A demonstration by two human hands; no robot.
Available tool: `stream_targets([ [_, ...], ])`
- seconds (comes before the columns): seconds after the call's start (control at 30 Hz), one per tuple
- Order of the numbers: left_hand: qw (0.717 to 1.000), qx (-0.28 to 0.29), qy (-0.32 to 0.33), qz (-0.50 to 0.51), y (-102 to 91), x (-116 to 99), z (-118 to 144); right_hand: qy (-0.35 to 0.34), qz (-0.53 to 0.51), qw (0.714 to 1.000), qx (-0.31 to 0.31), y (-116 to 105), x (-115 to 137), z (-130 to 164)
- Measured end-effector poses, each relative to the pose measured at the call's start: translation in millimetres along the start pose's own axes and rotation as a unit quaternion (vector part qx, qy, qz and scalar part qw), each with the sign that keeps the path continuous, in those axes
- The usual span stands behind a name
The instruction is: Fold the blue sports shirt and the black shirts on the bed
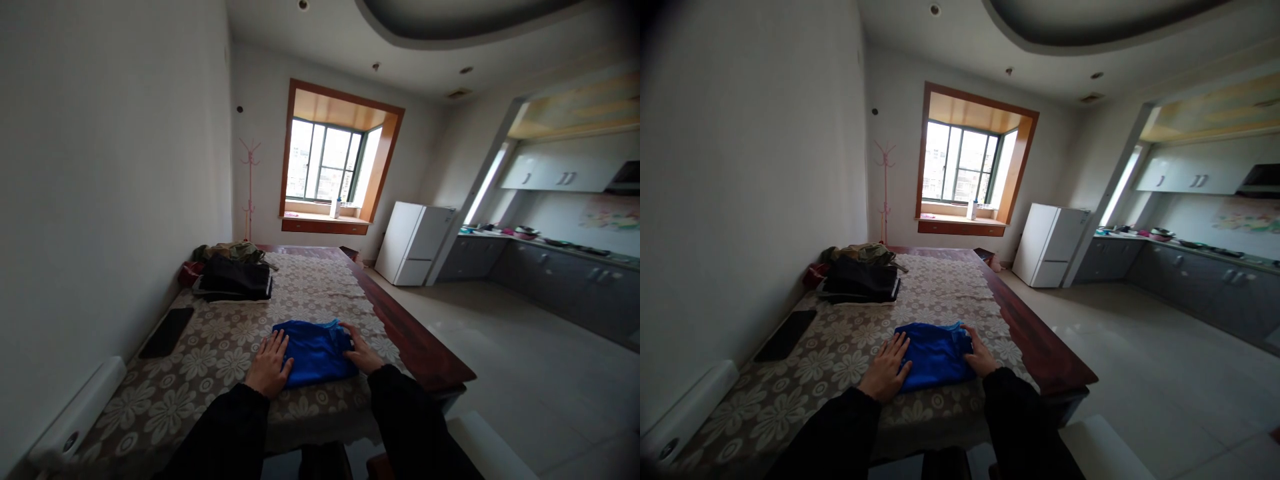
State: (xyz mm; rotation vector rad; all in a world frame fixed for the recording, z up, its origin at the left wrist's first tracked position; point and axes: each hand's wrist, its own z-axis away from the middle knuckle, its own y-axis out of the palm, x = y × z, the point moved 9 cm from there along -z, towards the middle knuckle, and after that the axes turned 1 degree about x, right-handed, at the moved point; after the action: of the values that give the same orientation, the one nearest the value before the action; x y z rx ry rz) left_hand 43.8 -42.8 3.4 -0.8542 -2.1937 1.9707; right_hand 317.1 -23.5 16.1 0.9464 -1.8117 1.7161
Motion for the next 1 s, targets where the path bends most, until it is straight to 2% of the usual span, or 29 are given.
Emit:
stream_targets([
  [0.17,1.0,0.006,-0.006,0.001,-3.8,-2,0,-0.026,-0.087,0.994,0.064,-6,12,-5],
  [0.37,1.0,-0.001,-0.01,0.017,-5.5,-1,0,-0.034,-0.087,0.986,0.136,-7,24,-8],
  [0.5,0.999,-0.01,-0.005,0.032,-7.4,0,0,-0.003,-0.074,0.982,0.176,-5,18,-13],
  [0.63,0.999,-0.021,-0.005,0.048,-7.6,2,-1,0.026,-0.072,0.984,0.159,-18,3,-33],
  [0.77,0.998,-0.033,-0.002,0.053,-6.4,3,-2,0.075,-0.057,0.99,0.108,-61,-31,-57],
  [0.9,0.999,-0.023,0.005,0.037,-3.3,3,-1,0.156,-0.024,0.987,0.036,-128,-87,-60],
  [1.0,0.999,-0.023,0.008,0.03,-3.2,2,-1,0.181,0.025,0.983,-0.032,-180,-122,-51],
])
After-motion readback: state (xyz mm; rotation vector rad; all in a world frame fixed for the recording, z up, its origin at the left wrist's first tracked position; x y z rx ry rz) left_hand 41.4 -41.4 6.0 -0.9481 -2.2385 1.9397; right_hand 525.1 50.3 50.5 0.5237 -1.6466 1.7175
